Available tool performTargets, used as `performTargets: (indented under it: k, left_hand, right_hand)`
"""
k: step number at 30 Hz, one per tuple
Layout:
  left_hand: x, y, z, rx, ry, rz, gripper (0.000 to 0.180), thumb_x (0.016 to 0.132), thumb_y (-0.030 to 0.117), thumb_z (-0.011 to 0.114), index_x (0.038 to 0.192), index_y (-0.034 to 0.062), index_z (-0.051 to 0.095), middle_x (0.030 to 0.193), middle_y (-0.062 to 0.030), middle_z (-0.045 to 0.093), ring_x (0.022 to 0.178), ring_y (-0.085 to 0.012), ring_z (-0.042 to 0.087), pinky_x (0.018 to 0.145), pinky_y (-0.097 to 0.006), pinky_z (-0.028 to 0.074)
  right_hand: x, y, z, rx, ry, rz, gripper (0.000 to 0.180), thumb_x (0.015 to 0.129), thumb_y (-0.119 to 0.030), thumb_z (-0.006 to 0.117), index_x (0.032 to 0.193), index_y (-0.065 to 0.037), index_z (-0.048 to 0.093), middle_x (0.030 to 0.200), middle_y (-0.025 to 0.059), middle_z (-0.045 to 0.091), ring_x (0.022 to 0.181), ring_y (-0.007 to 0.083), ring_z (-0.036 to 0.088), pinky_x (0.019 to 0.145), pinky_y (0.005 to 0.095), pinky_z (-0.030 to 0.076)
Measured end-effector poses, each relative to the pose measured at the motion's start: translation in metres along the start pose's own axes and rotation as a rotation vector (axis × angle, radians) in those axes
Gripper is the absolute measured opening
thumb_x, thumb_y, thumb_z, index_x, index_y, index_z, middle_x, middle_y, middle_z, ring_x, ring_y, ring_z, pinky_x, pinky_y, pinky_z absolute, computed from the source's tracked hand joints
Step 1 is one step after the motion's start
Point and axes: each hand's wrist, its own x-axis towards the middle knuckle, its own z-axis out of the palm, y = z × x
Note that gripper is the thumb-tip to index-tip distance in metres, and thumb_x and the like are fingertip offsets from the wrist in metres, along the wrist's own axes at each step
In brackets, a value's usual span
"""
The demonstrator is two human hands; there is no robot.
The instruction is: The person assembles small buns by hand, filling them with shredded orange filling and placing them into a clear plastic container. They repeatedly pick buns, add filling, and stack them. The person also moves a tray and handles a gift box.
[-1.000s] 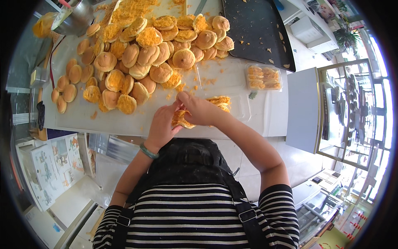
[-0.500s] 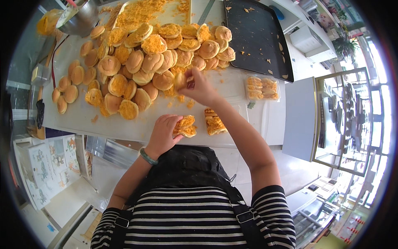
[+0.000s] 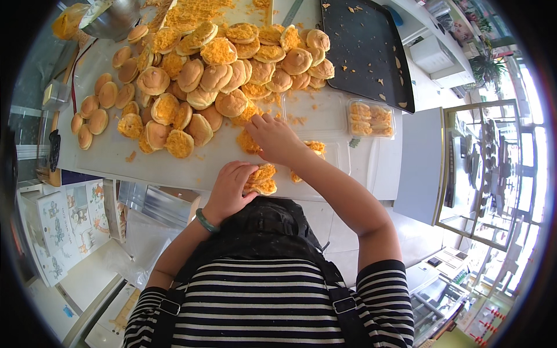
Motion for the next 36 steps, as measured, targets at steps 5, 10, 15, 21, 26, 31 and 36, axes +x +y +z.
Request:
performTargets:
  k: [5,10,15,21,26,31,36]
  left_hand:
    - [0.0,0.001,-0.001,-0.023,0.02,-0.009,0.07,0.067,0.012,0.086,0.131,0.0071,0.057,0.125,-0.0137,0.062,0.121,-0.0342,0.055,0.108,-0.047,0.042]
    - [0.0,0.001,0.002,-0.043,0.023,-0.1,0.069,0.067,0.011,0.087,0.129,0.0073,0.057,0.124,-0.0137,0.062,0.118,-0.0345,0.056,0.104,-0.046,0.044]
    - [-0.005,-0.004,0.007,-0.005,0.065,-0.044,0.073,0.068,0.013,0.089,0.132,0.0076,0.055,0.122,-0.0157,0.061,0.116,-0.0359,0.057,0.103,-0.047,0.045]
    - [0.001,-0.004,0.005,0.063,0.189,-0.055,0.089,0.062,0.02,0.093,0.137,0.0049,0.048,0.13,-0.0158,0.056,0.119,-0.0368,0.054,0.103,-0.048,0.044]
    - [0.023,-0.009,-0.01,0.112,0.004,-0.069,0.092,0.06,0.027,0.093,0.137,0.0025,0.048,0.131,-0.016,0.053,0.122,-0.0365,0.051,0.105,-0.049,0.042]
    - [0.023,-0.004,-0.013,0.131,-0.09,-0.089,0.089,0.063,0.025,0.091,0.137,0.0021,0.047,0.13,-0.0163,0.053,0.121,-0.0365,0.052,0.105,-0.047,0.043]
    - [0.019,0.001,-0.001,0.014,-0.098,-0.247,0.086,0.066,0.018,0.09,0.138,0.0008,0.046,0.131,-0.019,0.052,0.118,-0.0402,0.055,0.102,-0.045,0.048]
  right_hand:
    - [-0.006,0.002,0.004,0.059,0.025,0.011,0.068,0.076,-0.017,0.078,0.139,-0.008,0.053,0.129,0.0116,0.055,0.121,0.0307,0.055,0.1,0.0413,0.05]
    - [-0.017,0.005,0.013,0.316,0.186,0.007,0.052,0.077,-0.011,0.074,0.126,-0.008,0.056,0.118,0.011,0.064,0.112,0.0313,0.062,0.092,0.043,0.053]
    - [-0.026,-0.002,0.015,0.341,0.166,-0.084,0.044,0.08,-0.007,0.07,0.122,-0.008,0.056,0.106,0.0133,0.069,0.101,0.035,0.066,0.086,0.0439,0.054]
    - [-0.054,-0.007,0.013,0.474,0.077,-0.079,0.064,0.078,-0.017,0.078,0.133,-0.008,0.047,0.118,0.0176,0.065,0.113,0.0366,0.063,0.096,0.0444,0.051]
    - [-0.065,-0.021,0.022,0.253,0.133,-0.125,0.098,0.066,-0.031,0.09,0.145,-0.004,0.039,0.141,0.018,0.052,0.135,0.0368,0.05,0.113,0.0445,0.041]
    - [-0.062,-0.03,0.021,0.086,0.004,0.07,0.102,0.068,-0.032,0.089,0.151,-0.007,0.036,0.138,0.0153,0.051,0.13,0.034,0.053,0.105,0.0447,0.049]
    - [-0.061,-0.035,0.026,0.228,-0.083,0.15,0.095,0.066,-0.018,0.087,0.148,-0.007,0.04,0.134,0.0165,0.05,0.121,0.0371,0.059,0.092,0.044,0.056]
